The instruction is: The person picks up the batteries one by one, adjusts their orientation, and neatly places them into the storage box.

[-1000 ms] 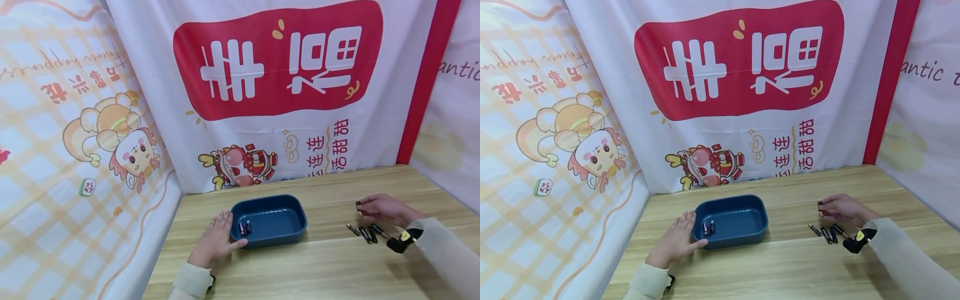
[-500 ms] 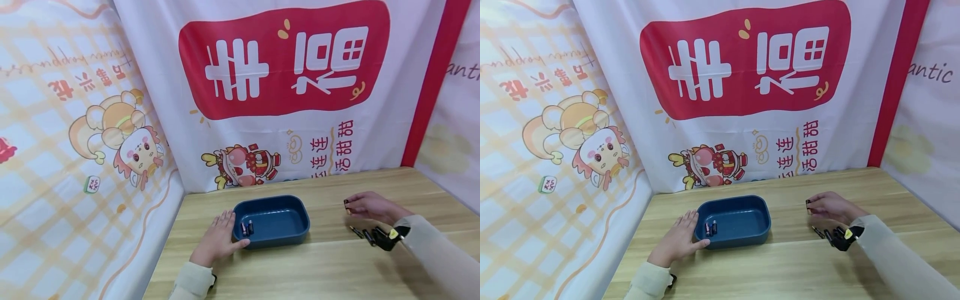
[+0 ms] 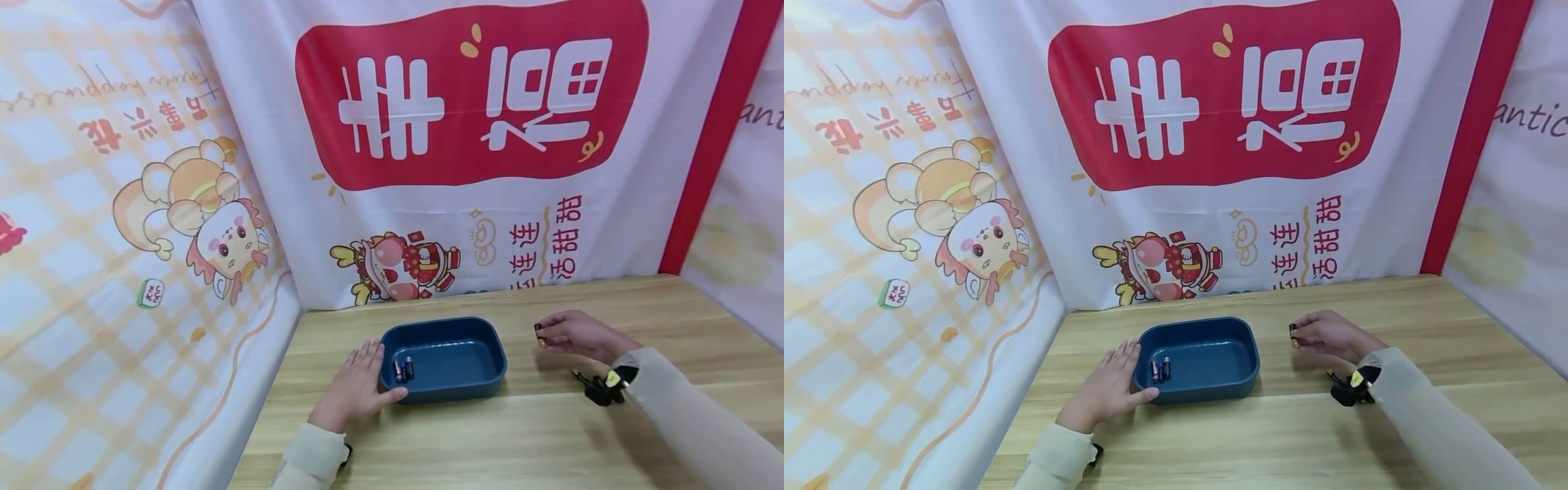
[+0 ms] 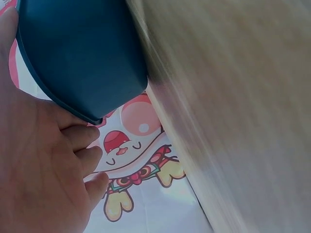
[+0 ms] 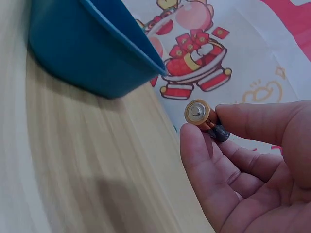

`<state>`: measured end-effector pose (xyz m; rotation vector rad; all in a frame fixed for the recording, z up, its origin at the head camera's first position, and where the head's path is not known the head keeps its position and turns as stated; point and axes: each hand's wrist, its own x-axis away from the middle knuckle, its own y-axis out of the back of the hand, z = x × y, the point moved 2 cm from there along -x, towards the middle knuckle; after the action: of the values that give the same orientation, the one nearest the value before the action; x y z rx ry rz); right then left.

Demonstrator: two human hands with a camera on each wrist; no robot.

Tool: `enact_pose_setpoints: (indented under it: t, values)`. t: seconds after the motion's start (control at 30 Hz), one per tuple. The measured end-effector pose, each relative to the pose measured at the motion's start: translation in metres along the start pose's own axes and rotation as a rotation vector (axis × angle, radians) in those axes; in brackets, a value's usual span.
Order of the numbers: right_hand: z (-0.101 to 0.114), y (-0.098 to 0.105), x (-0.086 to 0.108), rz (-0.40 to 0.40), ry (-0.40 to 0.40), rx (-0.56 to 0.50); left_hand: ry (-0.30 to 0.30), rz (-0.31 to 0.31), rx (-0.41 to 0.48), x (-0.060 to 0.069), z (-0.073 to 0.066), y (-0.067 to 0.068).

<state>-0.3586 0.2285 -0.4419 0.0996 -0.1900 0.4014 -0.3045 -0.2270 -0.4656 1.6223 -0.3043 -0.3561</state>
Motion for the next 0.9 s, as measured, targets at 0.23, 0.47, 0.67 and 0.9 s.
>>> enact_pose_setpoints:
  t: [0.23, 0.47, 0.67, 0.9]
  values:
    - [0.013, -0.016, -0.013, -0.012, 0.010, -0.011, 0.009, 0.013, -0.011, -0.001, 0.001, 0.000]
    - [0.018, -0.031, -0.021, -0.005, 0.008, -0.034, 0.008, 0.013, -0.016, 0.001, -0.001, 0.001]
    - [0.018, -0.044, -0.029, 0.018, 0.010, -0.048, 0.003, 0.010, -0.029, 0.003, 0.000, 0.004]
    - [0.021, -0.056, -0.040, 0.028, -0.012, -0.027, 0.002, 0.007, -0.032, 0.002, -0.002, 0.004]
